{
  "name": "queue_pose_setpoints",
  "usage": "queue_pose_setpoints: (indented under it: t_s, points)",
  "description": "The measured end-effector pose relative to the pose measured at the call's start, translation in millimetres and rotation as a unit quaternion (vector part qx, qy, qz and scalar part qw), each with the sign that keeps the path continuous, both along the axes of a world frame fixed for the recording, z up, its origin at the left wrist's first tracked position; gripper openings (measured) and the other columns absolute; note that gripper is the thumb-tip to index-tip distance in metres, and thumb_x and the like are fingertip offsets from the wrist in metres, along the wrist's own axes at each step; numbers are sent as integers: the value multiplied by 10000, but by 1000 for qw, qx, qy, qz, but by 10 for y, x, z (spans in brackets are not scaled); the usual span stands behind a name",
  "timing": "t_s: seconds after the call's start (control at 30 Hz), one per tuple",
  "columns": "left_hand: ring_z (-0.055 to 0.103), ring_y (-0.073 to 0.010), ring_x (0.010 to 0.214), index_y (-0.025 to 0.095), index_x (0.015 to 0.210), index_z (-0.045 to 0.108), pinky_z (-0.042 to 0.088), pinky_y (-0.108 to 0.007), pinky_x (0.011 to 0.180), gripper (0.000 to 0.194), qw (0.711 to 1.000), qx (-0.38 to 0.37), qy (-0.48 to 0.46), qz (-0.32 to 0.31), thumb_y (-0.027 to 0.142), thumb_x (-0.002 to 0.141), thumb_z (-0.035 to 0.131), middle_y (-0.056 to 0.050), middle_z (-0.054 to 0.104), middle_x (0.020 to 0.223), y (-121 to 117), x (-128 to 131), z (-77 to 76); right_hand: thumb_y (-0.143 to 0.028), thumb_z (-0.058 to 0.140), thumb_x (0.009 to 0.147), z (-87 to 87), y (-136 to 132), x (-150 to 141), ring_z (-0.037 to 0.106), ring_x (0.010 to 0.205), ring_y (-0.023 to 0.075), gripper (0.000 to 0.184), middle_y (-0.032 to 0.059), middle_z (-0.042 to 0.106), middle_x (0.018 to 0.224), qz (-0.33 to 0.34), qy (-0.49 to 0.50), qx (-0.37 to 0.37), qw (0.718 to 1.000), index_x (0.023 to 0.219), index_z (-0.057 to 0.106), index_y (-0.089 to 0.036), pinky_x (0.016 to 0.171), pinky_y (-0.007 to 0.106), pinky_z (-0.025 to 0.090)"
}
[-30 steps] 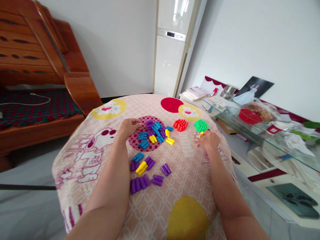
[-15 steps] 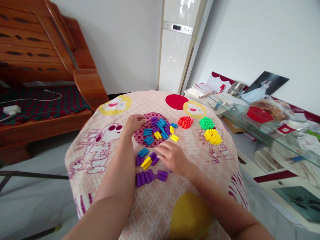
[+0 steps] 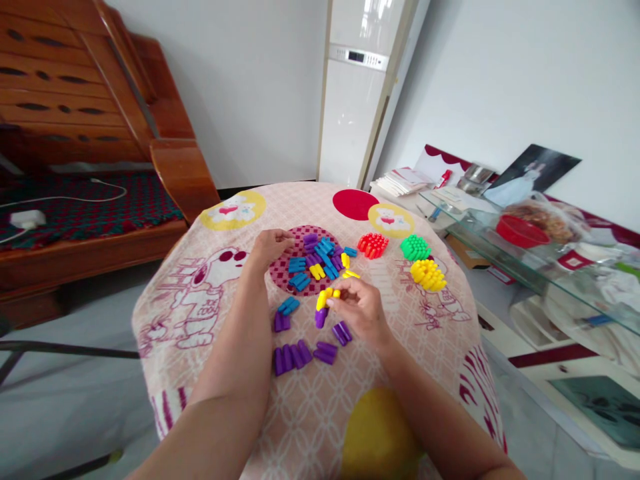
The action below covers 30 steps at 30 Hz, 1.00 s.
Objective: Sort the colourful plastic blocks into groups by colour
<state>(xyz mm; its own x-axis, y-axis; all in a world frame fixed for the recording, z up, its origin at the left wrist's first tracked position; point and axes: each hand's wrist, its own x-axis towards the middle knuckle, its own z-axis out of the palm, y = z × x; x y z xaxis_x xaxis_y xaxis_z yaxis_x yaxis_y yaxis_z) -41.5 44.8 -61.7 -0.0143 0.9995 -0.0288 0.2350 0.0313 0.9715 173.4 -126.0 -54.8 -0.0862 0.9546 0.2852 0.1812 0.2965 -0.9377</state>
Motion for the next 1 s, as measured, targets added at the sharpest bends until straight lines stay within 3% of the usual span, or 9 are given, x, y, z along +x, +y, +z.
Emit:
queue_pose_setpoints:
  t_s: [0.1,0.23,0.3,0.4,0.53,0.7,0.8,1.0]
  points:
    - [667,-167,614,134,844,688,546,-262,599,175,1000,-1,2,-3,201,682,686,6,665,632,-4,18,-1,-360,791,677,44,64,234,667,654,162,257,1,708,730,-54,104,-70,991,804,649,-188,635,288,546]
    - [659,-169,595,134,843,696,549,-273,597,223,1000,-9,6,-4,248,655,734,2,664,608,-40,30,52,-380,823,620,47,145,536,644,585,150,283,-2,691,653,-156,124,-53,979,727,658,-177,570,271,536]
    - [666,-172,617,131,871,708,560,-284,614,285,999,-4,-3,-31,306,652,760,-19,687,644,-93,36,158,-397,828,612,11,184,633,620,535,143,301,-6,680,626,-201,133,-43,970,722,658,-174,517,268,524]
    - [691,-191,714,140,978,731,576,-307,663,415,991,35,-5,-126,416,671,775,-63,737,784,-208,99,399,-413,833,600,-69,230,669,620,520,151,324,-6,679,622,-241,159,-42,957,718,647,-176,498,281,534]
    - [707,-222,856,171,1124,727,571,-315,733,482,950,92,64,-292,438,723,746,-80,758,949,-350,393,609,-434,839,595,-127,239,594,640,549,165,343,-6,684,641,-227,173,-48,957,725,645,-184,535,307,561]
    - [702,-200,885,195,1252,665,531,-273,742,579,864,101,90,-486,376,714,778,-90,750,1037,-482,909,516,-443,820,618,-99,223,559,664,615,179,336,1,700,688,-221,199,-42,954,760,647,-192,591,328,578]
    - [668,-164,784,189,1270,655,489,-242,675,580,837,113,87,-528,384,736,770,-56,740,938,-542,1060,468,-410,819,619,-88,223,589,663,630,173,308,-4,700,705,-225,221,-33,948,753,649,-191,595,321,578]
    - [572,-121,630,164,1271,649,419,-220,588,573,823,114,136,-540,412,762,738,0,656,747,-549,1036,495,-381,807,649,-83,232,662,588,468,121,269,-13,666,603,-210,237,-52,947,731,672,-164,448,250,506]
